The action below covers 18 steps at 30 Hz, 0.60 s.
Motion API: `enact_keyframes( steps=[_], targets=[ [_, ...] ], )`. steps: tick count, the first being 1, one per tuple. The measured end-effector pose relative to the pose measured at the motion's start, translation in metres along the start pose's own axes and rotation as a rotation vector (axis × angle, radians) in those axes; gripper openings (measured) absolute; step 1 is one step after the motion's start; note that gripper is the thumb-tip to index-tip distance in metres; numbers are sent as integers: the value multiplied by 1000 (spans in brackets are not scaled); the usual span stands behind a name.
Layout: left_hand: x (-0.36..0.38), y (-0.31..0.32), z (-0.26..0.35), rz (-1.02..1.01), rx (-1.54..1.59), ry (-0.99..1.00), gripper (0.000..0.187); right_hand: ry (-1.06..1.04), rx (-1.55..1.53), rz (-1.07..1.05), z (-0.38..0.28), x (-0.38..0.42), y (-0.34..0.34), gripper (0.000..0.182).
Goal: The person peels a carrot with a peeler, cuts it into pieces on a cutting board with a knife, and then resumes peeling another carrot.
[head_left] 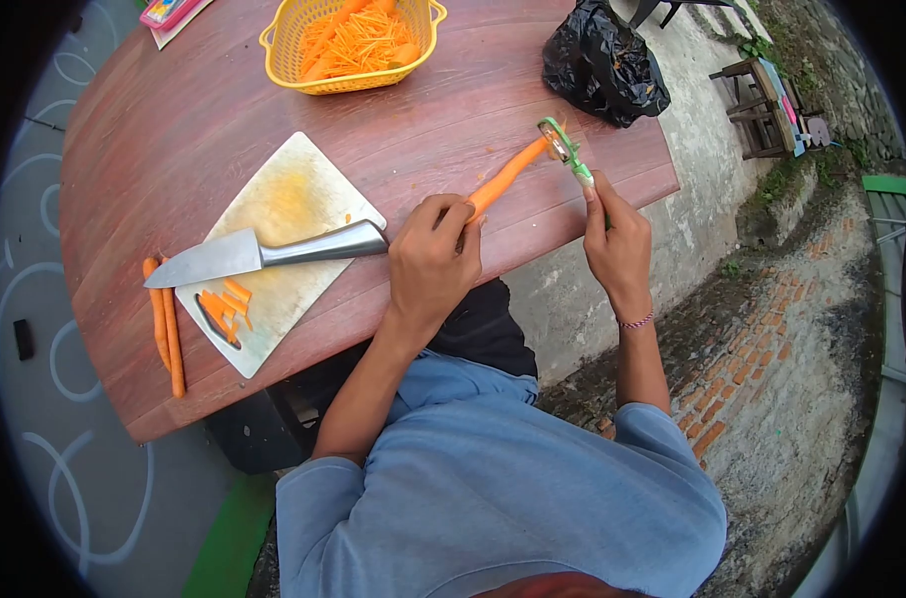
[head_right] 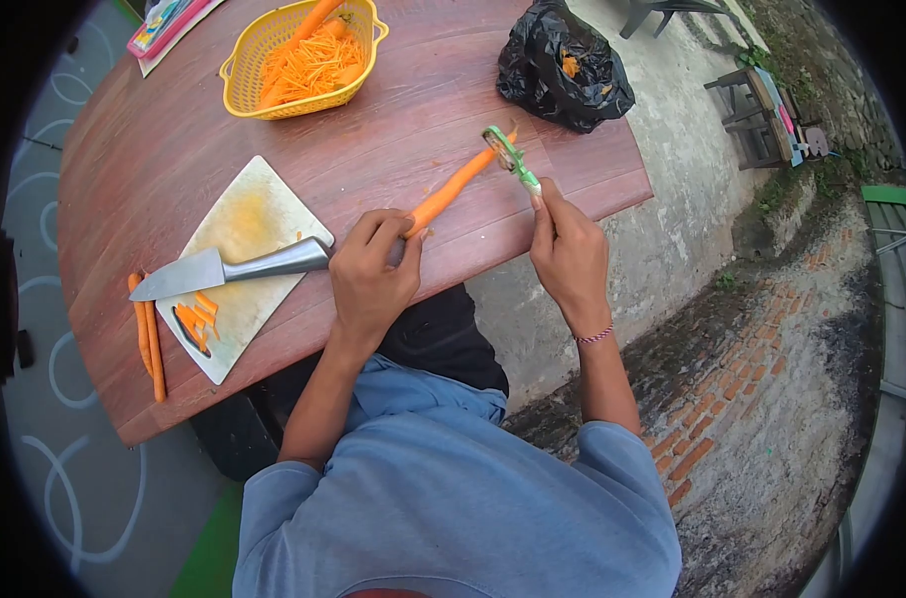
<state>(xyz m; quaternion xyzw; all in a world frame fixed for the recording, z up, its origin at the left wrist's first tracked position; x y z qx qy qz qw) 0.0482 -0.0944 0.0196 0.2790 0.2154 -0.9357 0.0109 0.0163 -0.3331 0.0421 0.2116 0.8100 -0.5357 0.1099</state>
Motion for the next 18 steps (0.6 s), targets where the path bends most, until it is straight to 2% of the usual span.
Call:
enact_keyframes(
  steps=[2, 3, 4, 7, 11, 12, 14, 15, 18],
  targets=[
    [0, 0, 1, 3, -5, 1, 17, -222, -166, -81, -41, 17, 7, 25],
    [0, 0, 1, 1, -5, 0, 17, -191, -90, -241, -51, 26, 19, 25],
    [0, -1, 1, -1, -4, 4, 17, -187, -90, -239, -45, 25, 25, 25],
    [2, 0, 2, -1, 9, 18, 16, -44, -58, 19, 3, 1, 13, 25],
    [1, -2, 2, -14, 8, 9, 15, 128, 26, -58, 26, -11, 1, 26],
    [1, -1, 2, -13, 11, 4, 15, 127, 30, -62, 21, -5, 1, 26],
    [1, -2, 3, 5, -9, 12, 16, -165, -173, 11, -28, 12, -3, 25],
    [1, -1, 2, 3, -10, 10, 16, -199, -140, -68, -41, 18, 4, 24],
    [1, -1, 2, 4, -8, 21, 17, -140, -131, -39, -18, 15, 18, 24]
  ],
)
Point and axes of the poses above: each hand's wrist, its own x-axis away from the middle knuckle, its own y-axis out of the palm, z = x × y, the point moved 10 cm from there along -x, towards the middle knuckle, and after that the axes turned 1 degree about z, right-handed, at the moved point
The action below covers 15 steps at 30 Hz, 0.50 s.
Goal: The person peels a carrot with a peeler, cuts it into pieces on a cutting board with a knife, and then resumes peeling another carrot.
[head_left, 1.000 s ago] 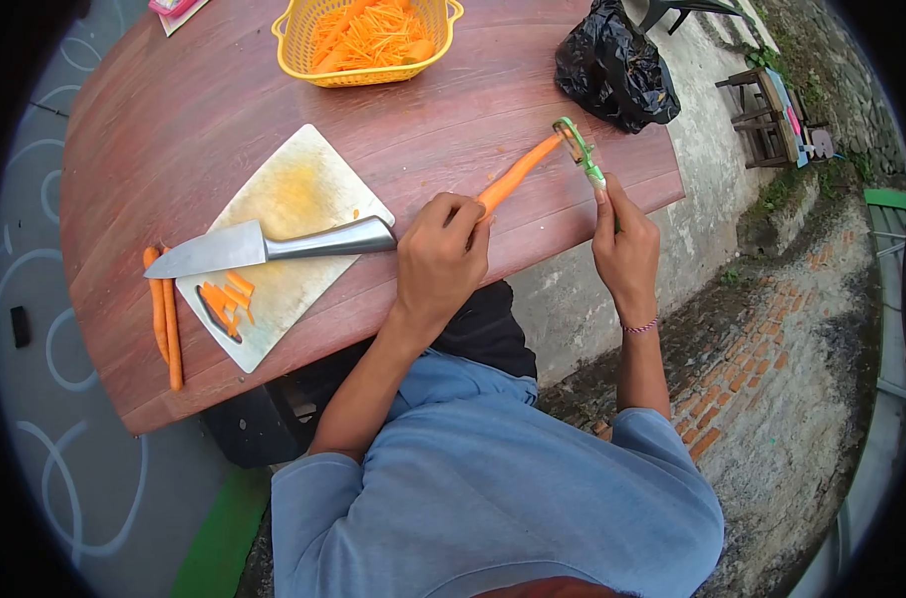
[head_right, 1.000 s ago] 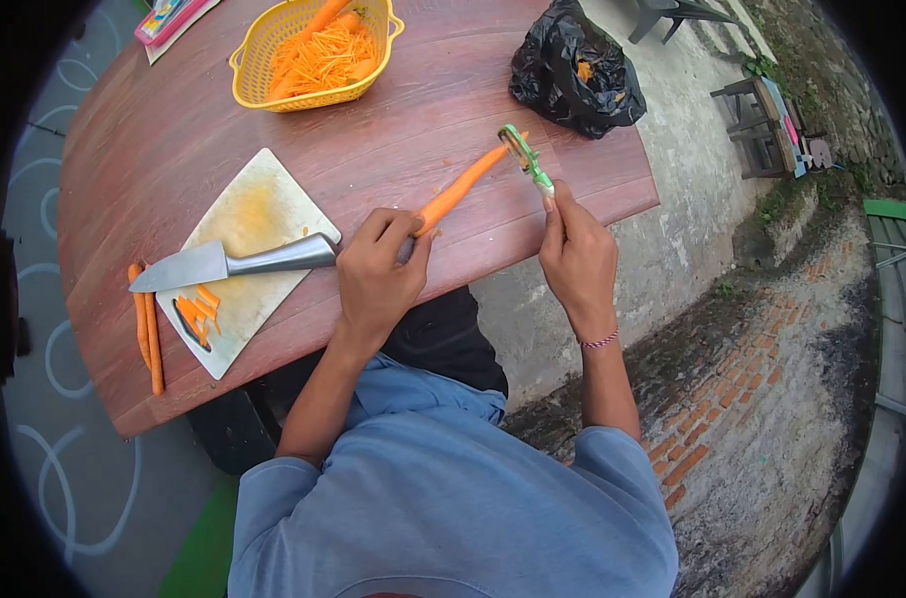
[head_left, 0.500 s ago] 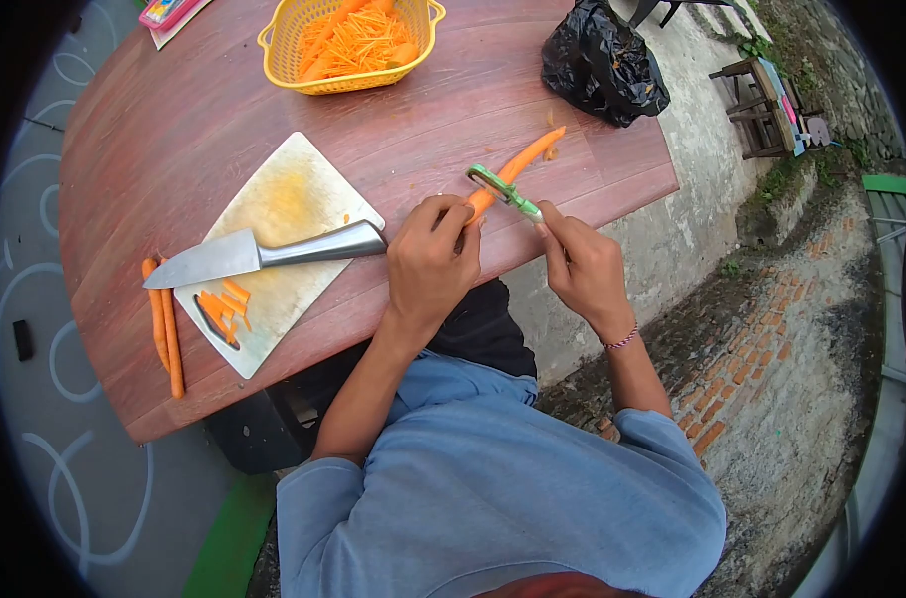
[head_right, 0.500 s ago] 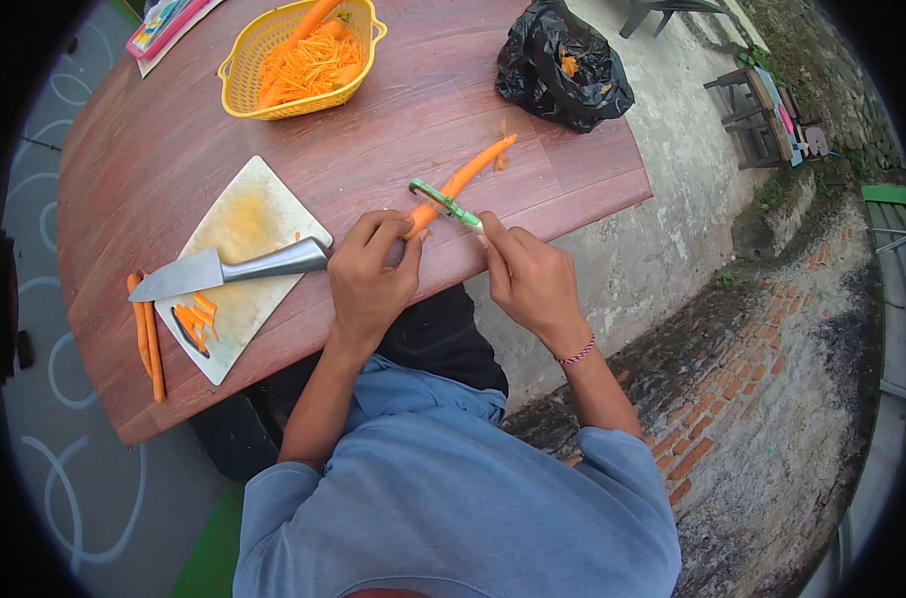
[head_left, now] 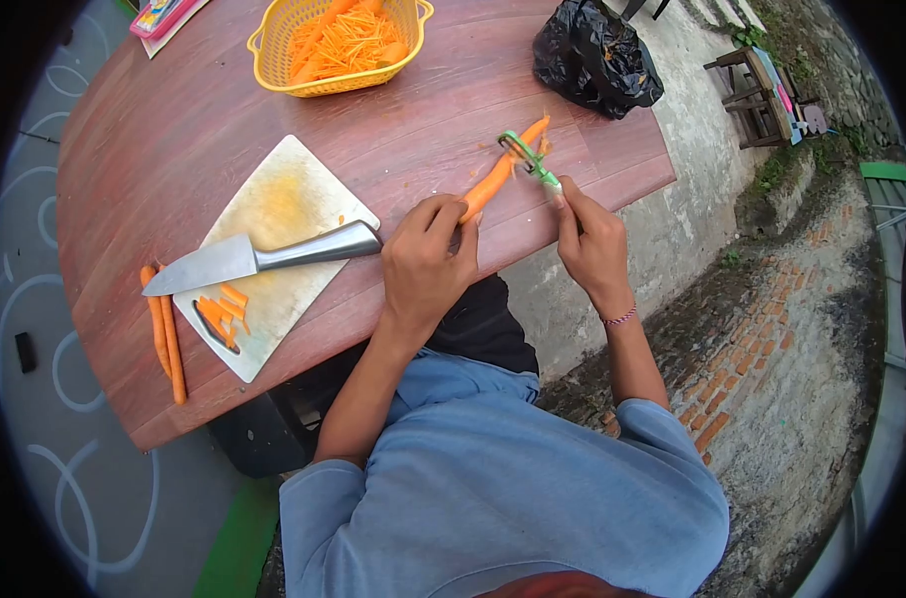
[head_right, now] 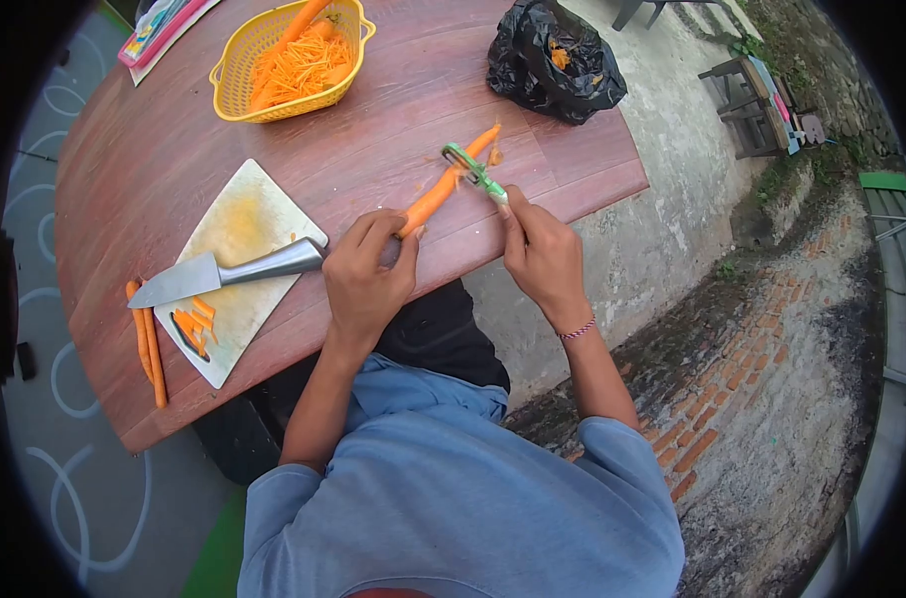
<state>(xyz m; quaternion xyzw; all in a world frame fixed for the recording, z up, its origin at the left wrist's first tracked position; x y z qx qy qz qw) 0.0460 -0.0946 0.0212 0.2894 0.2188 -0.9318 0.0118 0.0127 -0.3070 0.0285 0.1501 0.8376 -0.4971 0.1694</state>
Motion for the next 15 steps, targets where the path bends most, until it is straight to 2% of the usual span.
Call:
enact_keyframes(
  steps=[4, 5, 6, 8, 9, 12, 14, 15],
  targets=[
    [0, 0, 2, -5, -26, -3, 18, 186, 134, 67, 29, -17, -21, 24],
    [-1, -1, 3, 1, -39, 7, 18, 79, 77, 100, 17, -14, -22, 25],
    [-1, -1, 3, 4, -42, 4, 18, 75, 75, 96, 4, -7, -24, 25],
    [-1, 1, -1, -27, -17, -34, 17, -27, -30, -237, -35, 9, 4, 27],
    [0, 1, -2, -27, -21, -35, 17, -28, -33, -237, -32, 10, 7, 27],
    [3, 2, -2, -34, -31, -34, 17, -68, -14, -130, -7, 6, 5, 27],
    [1, 1, -3, -21, -36, -45, 17, 88, 173, 40, 36, -12, -14, 27],
    [1, 1, -2, -18, -35, -43, 17, 86, 173, 44, 34, -13, -15, 27]
  ],
)
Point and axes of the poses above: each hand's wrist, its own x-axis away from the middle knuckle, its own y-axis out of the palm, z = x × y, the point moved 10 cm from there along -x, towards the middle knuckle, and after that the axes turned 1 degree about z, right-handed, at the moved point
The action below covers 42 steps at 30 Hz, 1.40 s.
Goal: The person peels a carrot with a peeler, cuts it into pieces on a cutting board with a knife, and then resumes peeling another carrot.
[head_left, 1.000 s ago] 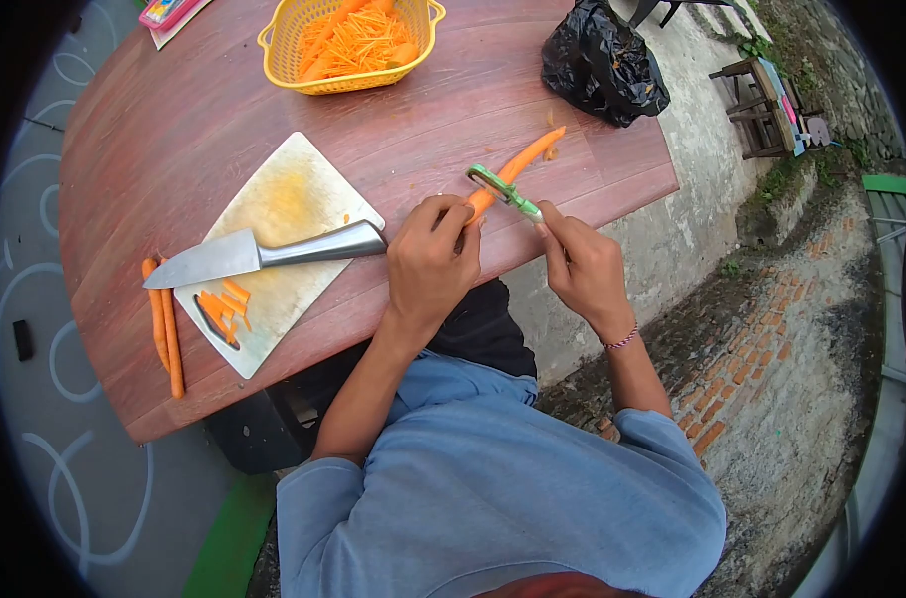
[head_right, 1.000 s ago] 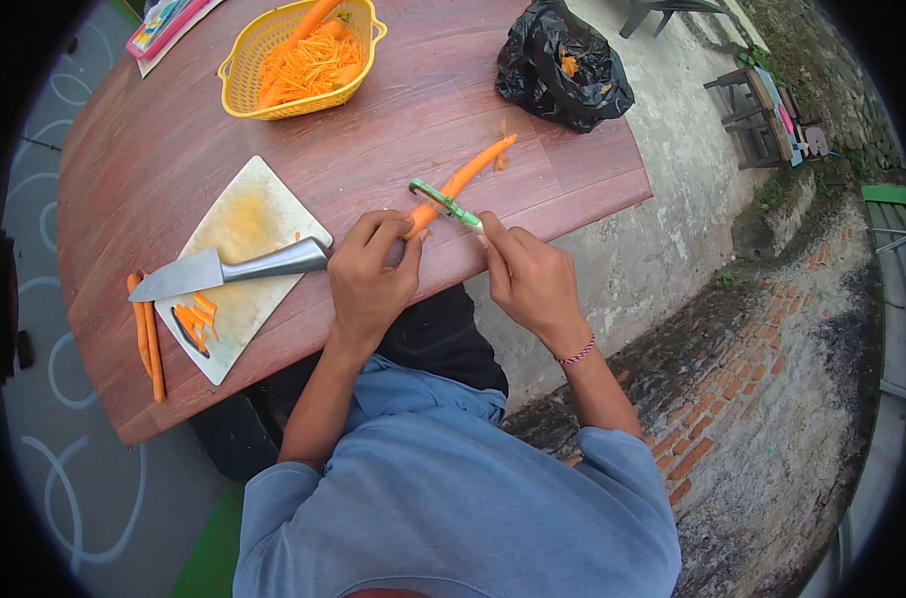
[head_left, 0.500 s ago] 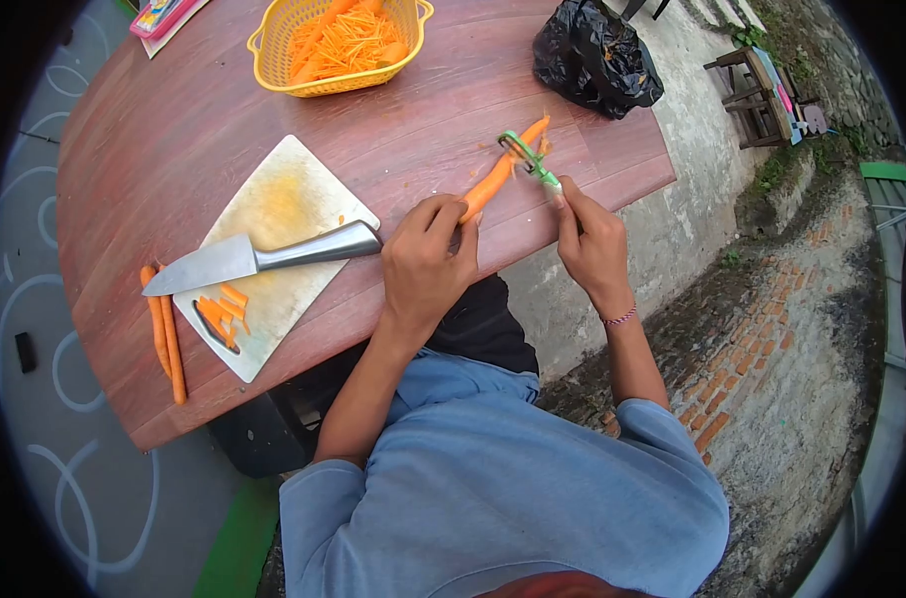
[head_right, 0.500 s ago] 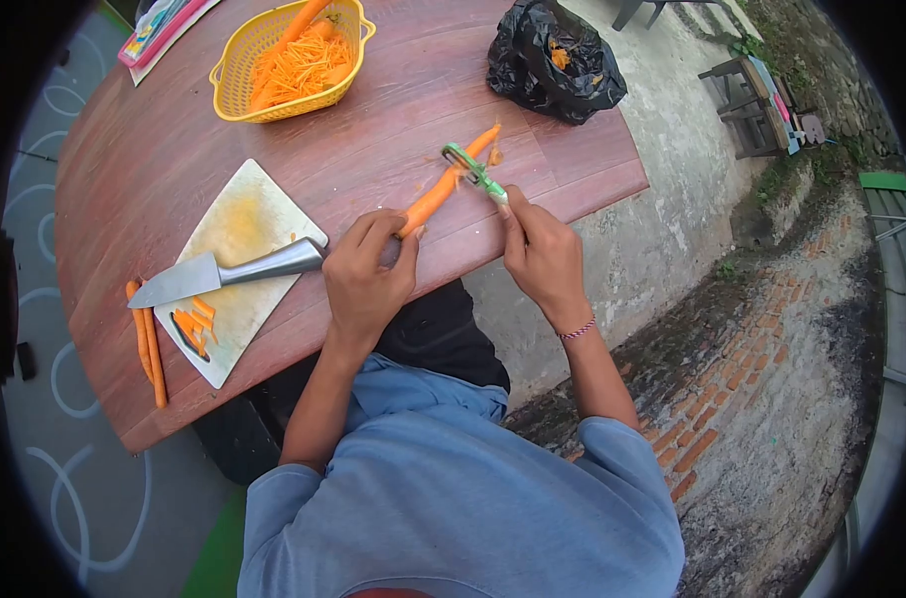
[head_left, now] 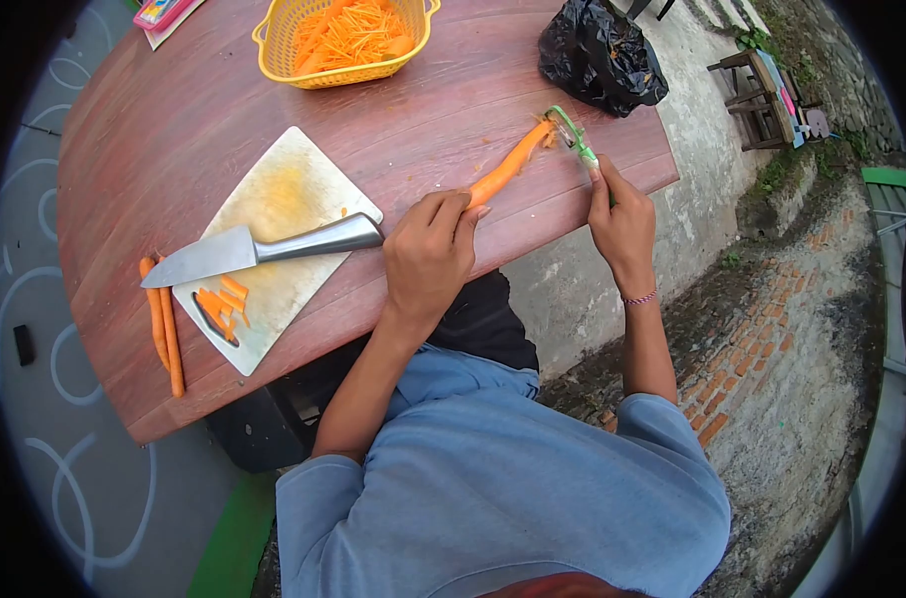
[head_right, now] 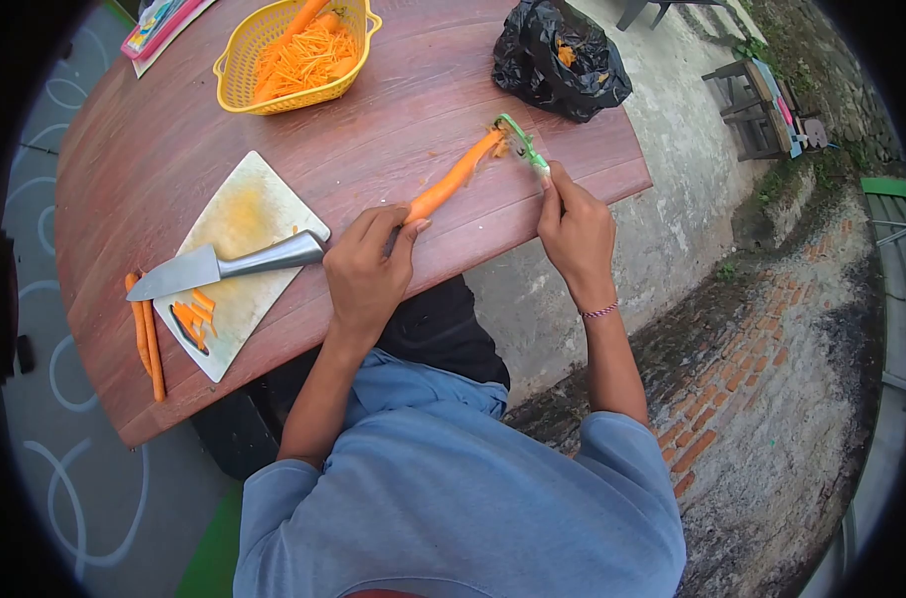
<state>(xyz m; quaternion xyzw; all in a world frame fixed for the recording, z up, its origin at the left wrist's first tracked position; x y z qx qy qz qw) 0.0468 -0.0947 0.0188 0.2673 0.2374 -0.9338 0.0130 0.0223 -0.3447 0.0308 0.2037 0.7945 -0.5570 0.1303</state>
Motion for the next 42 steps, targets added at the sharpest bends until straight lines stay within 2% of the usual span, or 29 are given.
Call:
enact_keyframes(
  steps=[3, 5, 7, 9, 10, 14, 16, 21, 23, 24, 25, 27, 29, 32, 36, 38, 41, 42],
  targets=[
    [1, -2, 3, 16, -37, 43, 17, -51, -138, 42, -29, 10, -12, 27],
    [1, 1, 0, -12, -15, 27, 17, -127, -200, -311, -73, 36, 11, 25],
    [1, 1, 0, -5, -15, 29, 16, -92, -218, -318, -65, 41, 22, 27],
    [2, -1, 2, 1, -10, 31, 16, -62, -173, -63, -34, 22, 9, 24],
    [0, -1, 4, -9, -42, 47, 17, -41, -120, -16, -24, 13, 4, 24],
    [1, 1, 6, 10, -76, 95, 17, -10, -160, -19, -36, 18, -6, 24],
    [2, 1, 5, 12, -83, 95, 17, -175, -246, -202, -75, 40, 10, 24],
    [1, 2, 5, -6, -100, 73, 20, -119, -142, -30, -29, 12, 7, 24],
    [1, 4, 5, -15, -123, 68, 19, 40, 2, -54, -7, 0, 2, 24],
    [1, 4, 5, -14, -123, 68, 19, -81, -79, 40, -13, 4, -2, 24],
    [0, 5, 5, -20, -140, 61, 19, -83, -79, 40, -22, 7, -5, 24],
    [1, 6, 4, -27, -155, 50, 18, -226, -198, -175, -63, 28, 6, 25],
    [1, 8, 3, -56, -177, 50, 17, -224, -170, -196, -60, 31, 14, 25],
    [1, 8, 2, -43, -146, 46, 16, -124, -100, 31, -9, -3, 6, 23],
    [1, 7, 5, -49, -151, 53, 16, -79, -49, 41, -6, -14, -5, 22],
    [1, 6, 5, -41, -158, 51, 17, -241, -164, -65, -41, 1, 0, 22],
    [1, 6, 4, -50, -160, 48, 17, -219, -83, -61, -30, 0, 9, 22],
    [2, 7, 5, -55, -156, 48, 17, -162, -43, -11, -8, -9, 10, 22]
  ],
)
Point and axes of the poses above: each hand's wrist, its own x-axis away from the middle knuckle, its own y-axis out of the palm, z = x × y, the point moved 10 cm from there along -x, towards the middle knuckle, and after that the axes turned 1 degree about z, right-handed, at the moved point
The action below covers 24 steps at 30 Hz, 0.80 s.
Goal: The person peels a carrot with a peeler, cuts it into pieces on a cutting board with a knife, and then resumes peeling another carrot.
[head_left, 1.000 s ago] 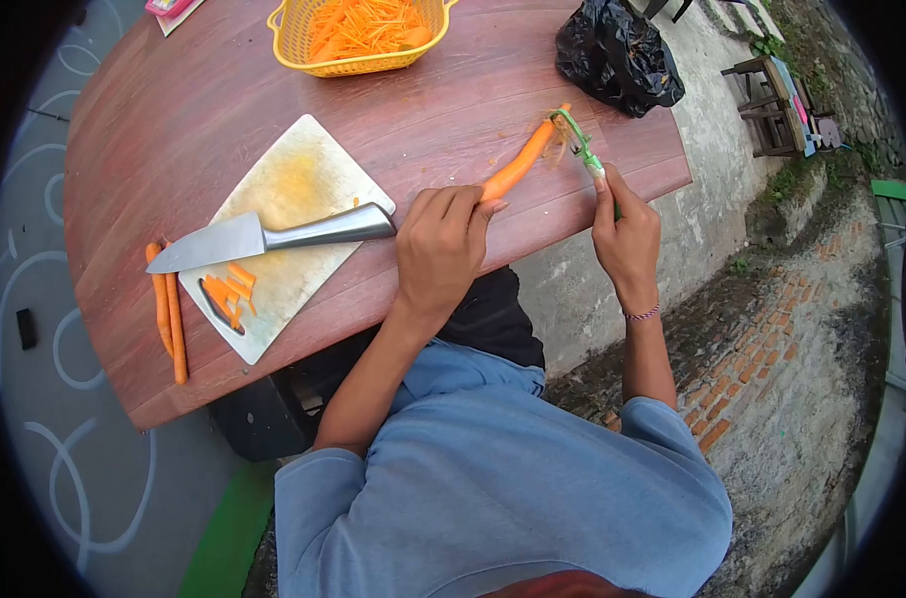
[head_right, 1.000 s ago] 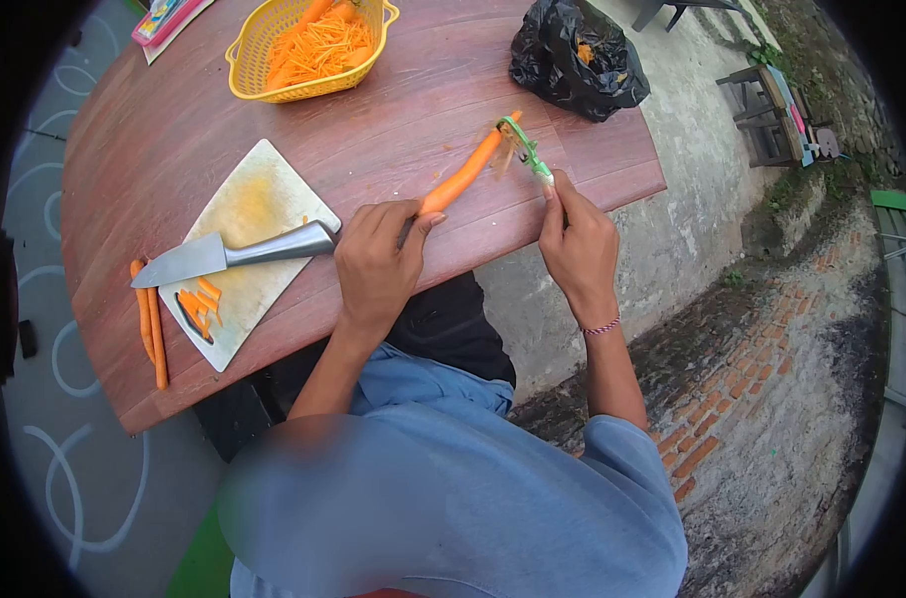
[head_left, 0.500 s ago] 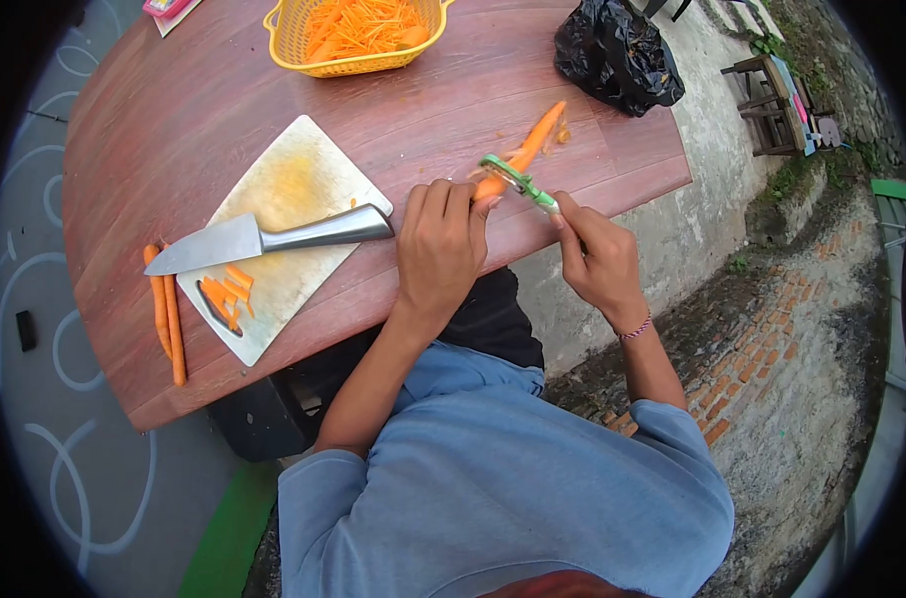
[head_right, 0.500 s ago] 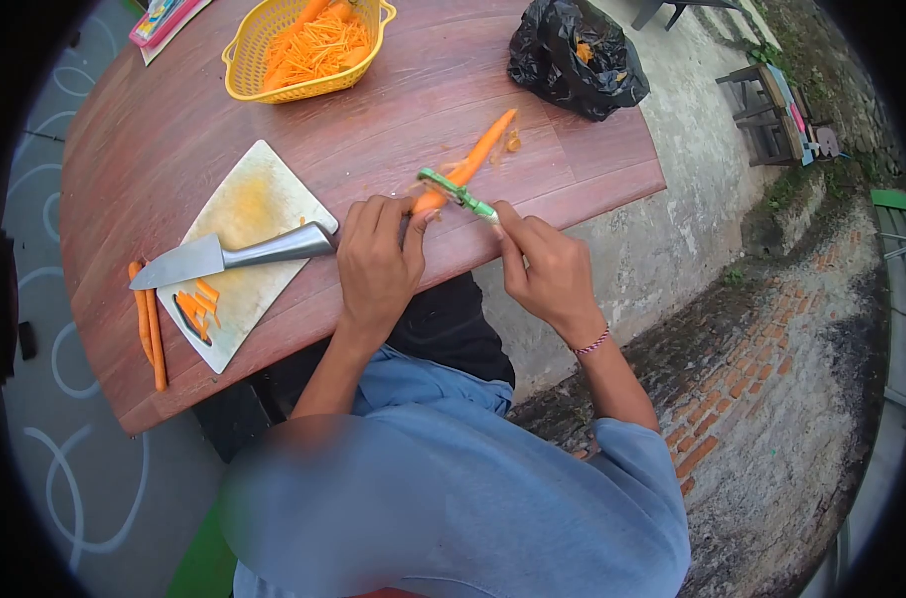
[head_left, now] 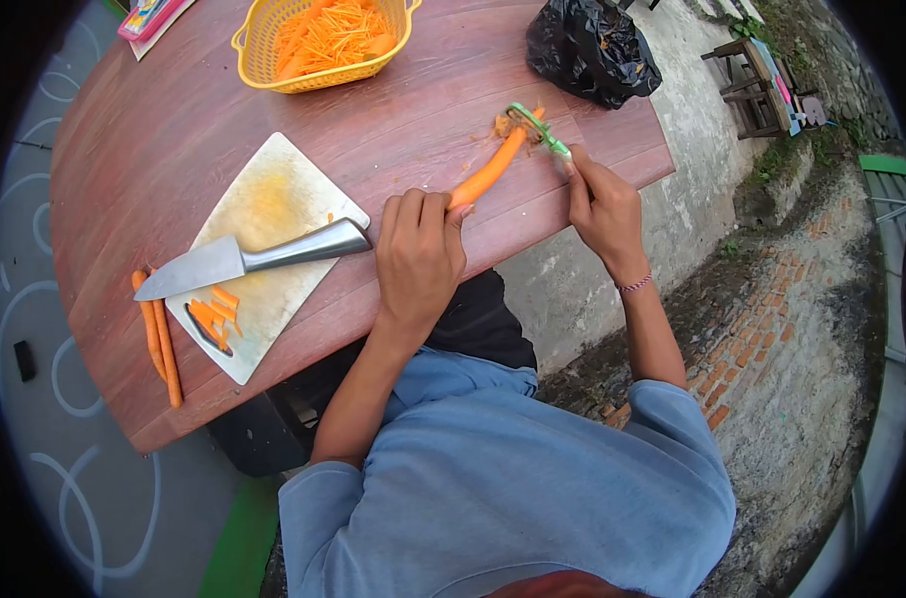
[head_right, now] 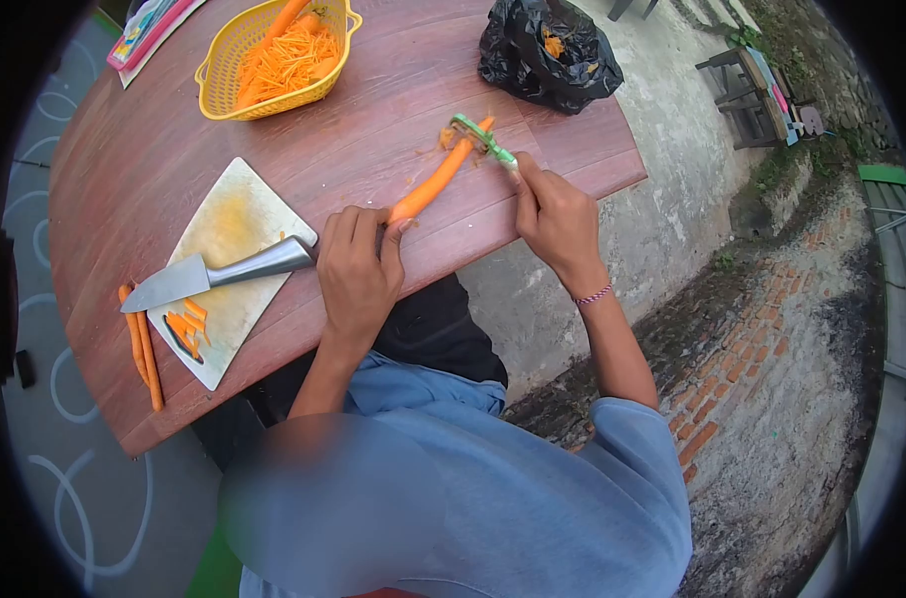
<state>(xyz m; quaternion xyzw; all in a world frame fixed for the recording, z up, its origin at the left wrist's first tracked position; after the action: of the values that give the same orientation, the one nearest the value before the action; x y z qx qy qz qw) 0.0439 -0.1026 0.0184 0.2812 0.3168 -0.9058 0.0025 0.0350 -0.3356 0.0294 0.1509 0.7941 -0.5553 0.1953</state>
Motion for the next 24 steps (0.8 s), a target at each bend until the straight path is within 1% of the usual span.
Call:
enact_keyframes(
  steps=[2, 3, 5, 7, 8, 10, 11, 13, 14, 15, 17, 18, 21, 24],
  targets=[
    [-1, 0, 0, -1, -13, -1, 17, 18, 37, 37, 24, -9, -4, 23],
    [-1, 0, 0, 0, -12, 3, 17, 33, 70, 72, 25, -14, -9, 24],
    [-1, 0, 0, 1, -19, 2, 17, 40, 55, 71, 17, -13, -16, 24],
    [-1, 0, 0, -1, -12, -4, 17, -24, -101, 21, -12, -8, -18, 23],
    [-1, 0, 0, -6, -5, -8, 16, -24, -102, 18, -15, -4, -16, 23],
    [-1, 0, -1, 2, -9, -7, 16, -40, -33, -134, -19, 6, 4, 23],
    [-1, -1, 0, 8, -11, -7, 15, -37, -32, -134, -11, 5, 8, 23],
    [-1, 0, 1, 4, -14, -13, 15, 4, -7, 44, 11, -8, -5, 25],
    [-2, 0, 0, -1, -19, -19, 15, 64, 39, 20, 18, -10, -8, 25],
    [-1, 1, 0, -1, -25, -20, 15, 64, 34, 20, 11, -10, -11, 25],
    [0, 3, -1, -2, -31, -11, 15, 56, -84, -13, -7, -5, -12, 24],
    [0, 3, -2, 0, -35, -17, 15, 4, -160, -42, -22, 1, -10, 25],
    [-1, 3, -2, 4, -41, -26, 17, 18, -177, -94, -30, 11, 4, 25],
    [-2, -3, 2, 23, -30, 1, 20, -1, -166, -74, -30, 12, 4, 27]
  ],
)
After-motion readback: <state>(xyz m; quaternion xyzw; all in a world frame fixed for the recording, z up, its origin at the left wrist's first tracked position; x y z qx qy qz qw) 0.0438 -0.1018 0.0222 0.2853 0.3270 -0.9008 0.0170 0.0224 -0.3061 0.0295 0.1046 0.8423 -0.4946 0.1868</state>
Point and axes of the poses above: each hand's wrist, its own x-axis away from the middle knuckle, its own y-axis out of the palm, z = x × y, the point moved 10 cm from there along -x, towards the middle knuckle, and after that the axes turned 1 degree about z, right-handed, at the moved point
